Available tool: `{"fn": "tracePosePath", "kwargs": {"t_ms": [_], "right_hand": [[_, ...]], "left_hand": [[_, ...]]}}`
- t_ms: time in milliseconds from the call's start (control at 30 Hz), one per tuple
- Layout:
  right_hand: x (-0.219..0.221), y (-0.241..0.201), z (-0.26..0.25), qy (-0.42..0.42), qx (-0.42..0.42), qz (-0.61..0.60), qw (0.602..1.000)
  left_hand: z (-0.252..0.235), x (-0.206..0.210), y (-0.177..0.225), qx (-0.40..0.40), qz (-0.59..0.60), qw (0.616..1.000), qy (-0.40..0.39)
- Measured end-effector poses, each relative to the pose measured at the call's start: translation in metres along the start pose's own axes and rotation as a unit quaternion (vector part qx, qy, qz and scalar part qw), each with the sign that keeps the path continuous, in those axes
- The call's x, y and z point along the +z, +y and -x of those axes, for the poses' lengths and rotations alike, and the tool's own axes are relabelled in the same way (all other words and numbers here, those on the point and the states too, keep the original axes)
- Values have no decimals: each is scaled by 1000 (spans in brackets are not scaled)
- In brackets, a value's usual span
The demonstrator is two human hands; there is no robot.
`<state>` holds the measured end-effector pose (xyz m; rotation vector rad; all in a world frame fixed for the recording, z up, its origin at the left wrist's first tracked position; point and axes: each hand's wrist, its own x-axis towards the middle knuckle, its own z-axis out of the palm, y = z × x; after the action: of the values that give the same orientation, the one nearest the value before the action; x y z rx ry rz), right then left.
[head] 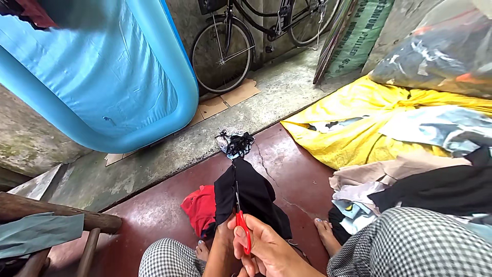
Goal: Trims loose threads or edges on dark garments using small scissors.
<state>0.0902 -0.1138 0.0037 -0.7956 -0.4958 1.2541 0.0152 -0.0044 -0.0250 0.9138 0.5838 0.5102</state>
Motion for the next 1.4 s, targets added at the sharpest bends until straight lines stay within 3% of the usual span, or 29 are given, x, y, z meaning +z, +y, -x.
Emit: {"fn": "tracePosePath", "kwargs": {"t_ms": [100, 200, 267, 400, 433, 500, 567, 600, 667, 767, 800, 867, 900, 933, 1000, 1033, 1100, 1133, 1200, 1267, 1400], "right_hand": [[1, 0, 0, 6, -5, 5, 1000], [0, -2, -1, -12, 4, -22, 1000], [0, -4, -1, -20, -2, -33, 999], [0, -5, -1, -18, -7, -36, 999], [0, -4, -1, -9, -11, -33, 999], [0, -3, -2, 5, -17, -26, 1000], [-1, -4, -3, -5, -14, -24, 1000], [-2, -4, -3, -13, -9, -29, 999], [-4, -4, -4, -31, -10, -44, 998], [-4, -5, -5, -42, -12, -60, 997], [-4, -6, -4, -40, -10, -60, 997], [-4, -7, -4, -29, -12, -54, 998], [-4, -6, -4, -17, -17, -46, 999], [-4, -5, -5, -5, -22, -40, 999], [-3, -4, -5, 4, -26, -34, 999], [-3, -5, -5, 0, -26, -35, 999], [-4, -6, -5, -12, -24, -38, 999], [-4, -7, -5, -14, -22, -39, 999], [-5, -8, -6, -15, -21, -48, 999], [-4, -9, -6, -10, -22, -51, 998], [-3, -8, -6, 20, -42, -40, 998]], "left_hand": [[2, 2, 0, -16, 24, 1000, -5], [-13, -29, -20, -89, 57, 991, -78], [-12, -6, 3, -99, 115, 984, -96], [-19, 17, 26, -37, 211, 925, -313], [-17, 14, 22, -55, 219, 929, -293], [-17, -7, -7, -102, 215, 955, -178], [-35, -47, -48, -77, 183, 951, -236], [-35, -46, -47, -71, 171, 955, -230], [-21, -6, -6, -85, 186, 966, -160], [-18, 21, 27, -67, 248, 919, -300], [-17, 22, 28, -92, 256, 918, -287], [-17, 12, 14, -131, 216, 952, -171], [-27, -11, -9, -115, 183, 959, -181], [-46, -46, -44, -53, 155, 946, -279], [-46, -58, -66, 12, 84, 977, -198], [-44, -56, -63, 19, 65, 980, -185], [-42, -42, -34, -17, 90, 963, -254], [-28, -12, -3, -70, 107, 971, -202], [-18, 18, 25, -66, 157, 954, -245], [-19, 24, 26, -18, 181, 935, -305], [-21, 25, 22, -39, 209, 934, -288]]}}
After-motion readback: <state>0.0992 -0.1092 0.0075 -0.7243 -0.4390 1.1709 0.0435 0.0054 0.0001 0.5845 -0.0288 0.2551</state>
